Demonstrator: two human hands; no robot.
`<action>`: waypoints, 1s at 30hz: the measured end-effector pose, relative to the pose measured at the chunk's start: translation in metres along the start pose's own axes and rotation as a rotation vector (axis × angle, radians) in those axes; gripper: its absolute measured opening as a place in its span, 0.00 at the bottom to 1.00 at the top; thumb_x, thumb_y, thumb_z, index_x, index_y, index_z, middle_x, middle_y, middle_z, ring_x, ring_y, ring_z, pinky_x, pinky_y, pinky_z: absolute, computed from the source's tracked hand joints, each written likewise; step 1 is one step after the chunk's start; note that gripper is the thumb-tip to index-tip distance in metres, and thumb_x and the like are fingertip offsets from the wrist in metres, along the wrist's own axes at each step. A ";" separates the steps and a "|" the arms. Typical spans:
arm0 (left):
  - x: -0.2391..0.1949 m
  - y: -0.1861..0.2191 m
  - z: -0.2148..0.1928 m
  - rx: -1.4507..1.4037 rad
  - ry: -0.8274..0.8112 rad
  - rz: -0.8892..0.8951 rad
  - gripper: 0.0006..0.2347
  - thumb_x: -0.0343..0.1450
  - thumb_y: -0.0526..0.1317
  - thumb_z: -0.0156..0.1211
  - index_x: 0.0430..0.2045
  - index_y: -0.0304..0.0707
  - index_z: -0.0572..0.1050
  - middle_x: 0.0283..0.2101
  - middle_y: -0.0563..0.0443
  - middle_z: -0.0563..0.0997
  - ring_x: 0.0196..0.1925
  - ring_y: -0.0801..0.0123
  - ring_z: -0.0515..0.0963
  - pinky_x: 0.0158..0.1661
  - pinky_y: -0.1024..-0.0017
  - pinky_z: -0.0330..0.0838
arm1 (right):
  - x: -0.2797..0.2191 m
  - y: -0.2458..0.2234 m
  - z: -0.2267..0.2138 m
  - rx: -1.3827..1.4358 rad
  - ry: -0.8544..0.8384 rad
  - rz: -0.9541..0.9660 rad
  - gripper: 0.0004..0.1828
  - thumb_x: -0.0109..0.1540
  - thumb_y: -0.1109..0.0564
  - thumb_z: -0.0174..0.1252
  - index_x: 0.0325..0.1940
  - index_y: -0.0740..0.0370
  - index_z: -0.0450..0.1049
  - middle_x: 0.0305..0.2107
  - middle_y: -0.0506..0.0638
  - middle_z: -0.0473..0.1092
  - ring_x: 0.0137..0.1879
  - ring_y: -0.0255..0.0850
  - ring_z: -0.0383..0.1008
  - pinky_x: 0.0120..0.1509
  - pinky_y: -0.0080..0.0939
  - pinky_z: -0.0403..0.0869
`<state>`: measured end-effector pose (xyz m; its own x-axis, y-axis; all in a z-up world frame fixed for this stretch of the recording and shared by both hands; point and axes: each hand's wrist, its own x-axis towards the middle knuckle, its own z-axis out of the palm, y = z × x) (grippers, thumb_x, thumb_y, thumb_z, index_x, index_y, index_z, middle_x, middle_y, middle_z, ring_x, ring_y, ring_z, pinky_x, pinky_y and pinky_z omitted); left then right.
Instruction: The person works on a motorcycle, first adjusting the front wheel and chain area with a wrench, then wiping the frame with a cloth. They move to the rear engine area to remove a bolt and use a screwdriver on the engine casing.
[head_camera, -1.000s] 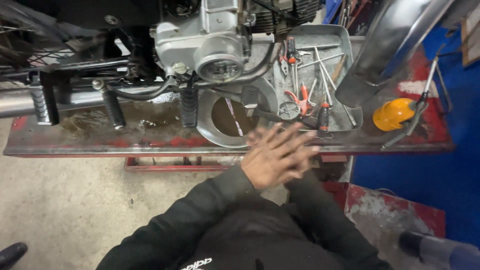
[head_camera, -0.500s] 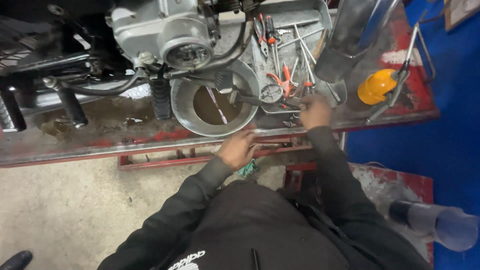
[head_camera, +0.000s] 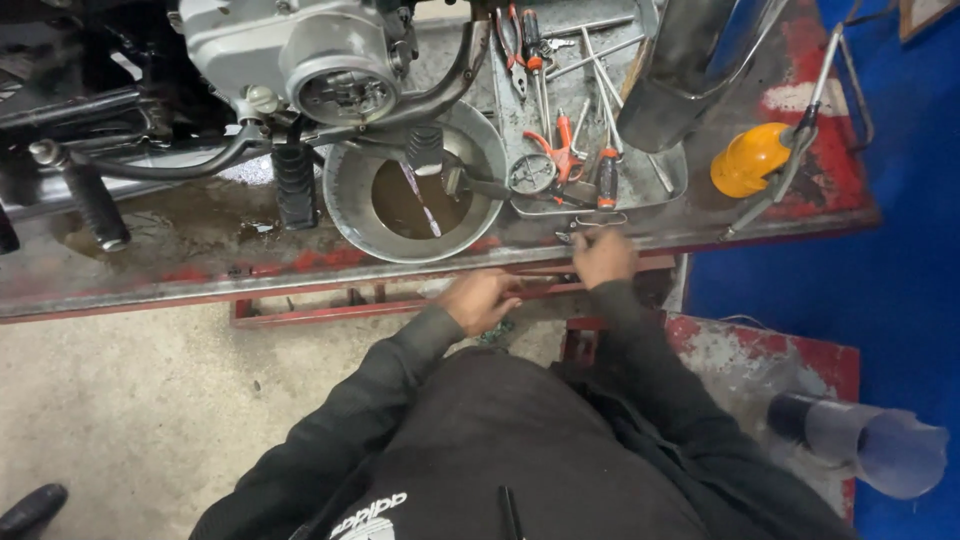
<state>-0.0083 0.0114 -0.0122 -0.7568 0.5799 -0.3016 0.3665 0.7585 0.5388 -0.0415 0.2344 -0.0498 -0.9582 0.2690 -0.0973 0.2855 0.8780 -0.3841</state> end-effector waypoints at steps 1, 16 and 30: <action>0.008 -0.004 0.009 -0.036 0.003 -0.004 0.14 0.73 0.44 0.54 0.48 0.40 0.75 0.44 0.45 0.80 0.48 0.51 0.81 0.45 0.57 0.77 | 0.003 0.005 0.016 0.021 0.019 0.036 0.13 0.63 0.50 0.59 0.46 0.59 0.77 0.39 0.58 0.73 0.50 0.53 0.75 0.53 0.54 0.74; 0.118 -0.029 0.050 -0.269 0.162 -0.160 0.14 0.71 0.40 0.57 0.47 0.32 0.76 0.45 0.36 0.81 0.53 0.49 0.80 0.51 0.58 0.75 | 0.029 0.005 0.052 0.232 0.012 0.320 0.17 0.56 0.50 0.62 0.45 0.60 0.77 0.39 0.59 0.72 0.52 0.57 0.74 0.56 0.58 0.71; 0.147 -0.034 0.071 -0.412 0.217 -0.124 0.16 0.69 0.33 0.59 0.52 0.30 0.74 0.47 0.33 0.79 0.55 0.45 0.78 0.56 0.56 0.71 | 0.010 0.000 0.051 0.517 0.035 0.282 0.14 0.54 0.56 0.70 0.38 0.63 0.75 0.31 0.61 0.75 0.40 0.55 0.79 0.44 0.52 0.75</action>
<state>-0.0941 0.0918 -0.1306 -0.8929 0.3838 -0.2353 0.0550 0.6117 0.7891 -0.0521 0.2167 -0.0980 -0.8430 0.4847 -0.2335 0.4748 0.4662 -0.7464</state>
